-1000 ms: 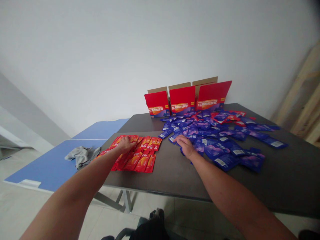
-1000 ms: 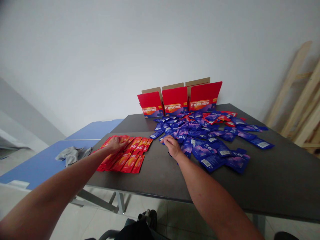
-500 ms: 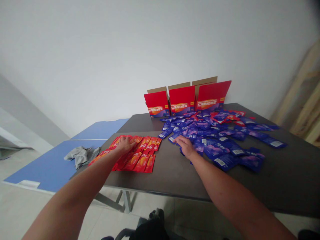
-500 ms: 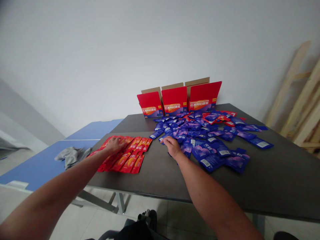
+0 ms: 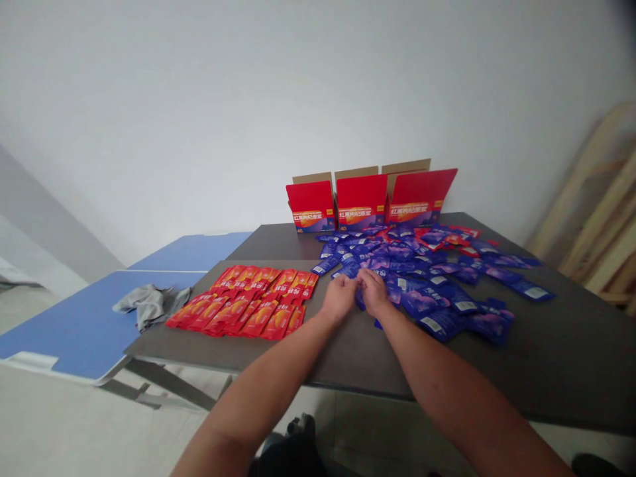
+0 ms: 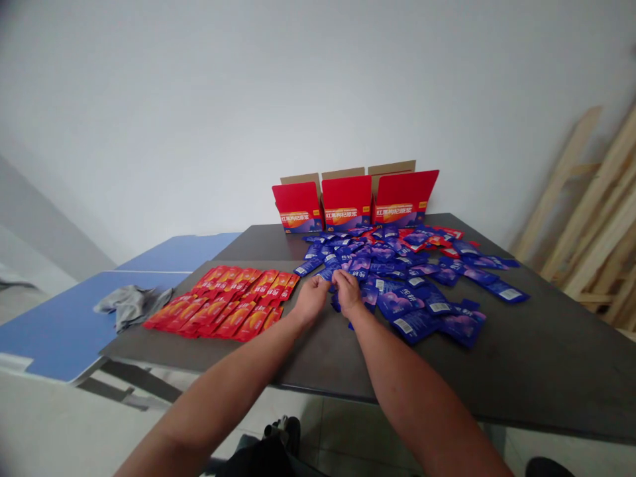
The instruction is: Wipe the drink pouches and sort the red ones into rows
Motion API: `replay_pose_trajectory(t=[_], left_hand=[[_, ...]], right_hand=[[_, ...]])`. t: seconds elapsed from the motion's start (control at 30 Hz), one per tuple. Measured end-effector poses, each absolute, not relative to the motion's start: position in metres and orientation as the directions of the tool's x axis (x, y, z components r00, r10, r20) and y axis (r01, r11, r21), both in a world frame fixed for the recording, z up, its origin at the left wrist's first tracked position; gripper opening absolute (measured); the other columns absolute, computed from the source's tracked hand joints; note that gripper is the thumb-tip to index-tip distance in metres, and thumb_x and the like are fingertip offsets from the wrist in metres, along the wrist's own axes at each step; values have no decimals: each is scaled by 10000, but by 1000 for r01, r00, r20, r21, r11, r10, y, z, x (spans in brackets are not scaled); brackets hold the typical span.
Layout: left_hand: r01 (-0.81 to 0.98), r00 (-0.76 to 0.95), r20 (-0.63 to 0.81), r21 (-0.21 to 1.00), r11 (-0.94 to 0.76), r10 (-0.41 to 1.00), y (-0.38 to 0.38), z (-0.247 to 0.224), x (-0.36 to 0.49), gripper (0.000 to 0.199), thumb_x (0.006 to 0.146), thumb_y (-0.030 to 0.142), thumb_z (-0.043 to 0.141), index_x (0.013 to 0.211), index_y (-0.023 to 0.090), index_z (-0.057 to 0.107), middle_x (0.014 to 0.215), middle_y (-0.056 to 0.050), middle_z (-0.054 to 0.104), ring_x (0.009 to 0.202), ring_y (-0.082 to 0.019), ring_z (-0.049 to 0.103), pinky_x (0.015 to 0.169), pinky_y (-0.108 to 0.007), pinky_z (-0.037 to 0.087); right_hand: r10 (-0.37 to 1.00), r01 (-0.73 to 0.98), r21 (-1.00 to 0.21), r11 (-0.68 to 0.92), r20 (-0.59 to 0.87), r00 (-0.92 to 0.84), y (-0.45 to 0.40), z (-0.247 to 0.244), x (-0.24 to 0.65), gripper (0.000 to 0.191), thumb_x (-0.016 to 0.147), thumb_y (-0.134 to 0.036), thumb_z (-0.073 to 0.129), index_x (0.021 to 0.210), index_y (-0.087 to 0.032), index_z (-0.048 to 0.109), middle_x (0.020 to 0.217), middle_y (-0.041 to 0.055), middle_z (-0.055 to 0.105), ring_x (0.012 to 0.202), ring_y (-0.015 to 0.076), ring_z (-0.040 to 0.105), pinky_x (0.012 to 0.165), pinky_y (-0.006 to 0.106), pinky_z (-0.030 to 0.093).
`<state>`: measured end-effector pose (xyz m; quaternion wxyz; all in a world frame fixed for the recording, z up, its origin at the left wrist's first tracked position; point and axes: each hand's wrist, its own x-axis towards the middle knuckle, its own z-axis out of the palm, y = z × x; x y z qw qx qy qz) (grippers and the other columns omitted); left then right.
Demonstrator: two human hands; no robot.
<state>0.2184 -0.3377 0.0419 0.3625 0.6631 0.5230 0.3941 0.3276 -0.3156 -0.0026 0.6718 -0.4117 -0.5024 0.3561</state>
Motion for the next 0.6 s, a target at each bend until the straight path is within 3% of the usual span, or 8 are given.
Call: replay_pose_trajectory(t=[0.13, 0.37, 0.47, 0.6], left_hand=[[381, 18, 168, 910, -162, 986, -342, 21, 241, 257, 826, 267, 452, 627, 204, 303, 602, 41, 371, 606, -100, 355, 563, -213, 290], [443, 185, 219, 852, -280, 958, -338, 8, 239, 266, 790, 239, 458, 580, 201, 298, 567, 37, 362, 571, -106, 338, 561, -238, 259], [504, 236, 232, 801, -323, 944, -336, 6, 242, 268, 769, 232, 471, 558, 203, 308, 548, 24, 390, 567, -121, 361, 566, -259, 246], [553, 305, 295, 719, -421, 905, -337, 6, 244, 274, 765, 223, 481, 547, 209, 316, 560, -8, 441, 617, -155, 429, 614, -290, 273]], right_hand=[[891, -90, -916, 390, 351, 288, -321, 6, 328, 377, 800, -504, 496, 561, -230, 395, 556, -24, 390, 532, 132, 358, 516, 273, 318], [877, -29, -927, 374, 343, 337, -321, 12, 332, 378, 796, -455, 503, 515, -234, 381, 517, -22, 383, 519, 132, 364, 512, 279, 329], [825, 52, -928, 369, 353, 442, -318, 13, 339, 357, 804, -435, 494, 522, -236, 403, 514, -20, 406, 523, 136, 381, 506, 281, 336], [700, -1, -912, 410, 314, 642, -309, 23, 366, 315, 828, -427, 481, 585, -235, 418, 521, -32, 379, 487, 125, 358, 460, 271, 306]])
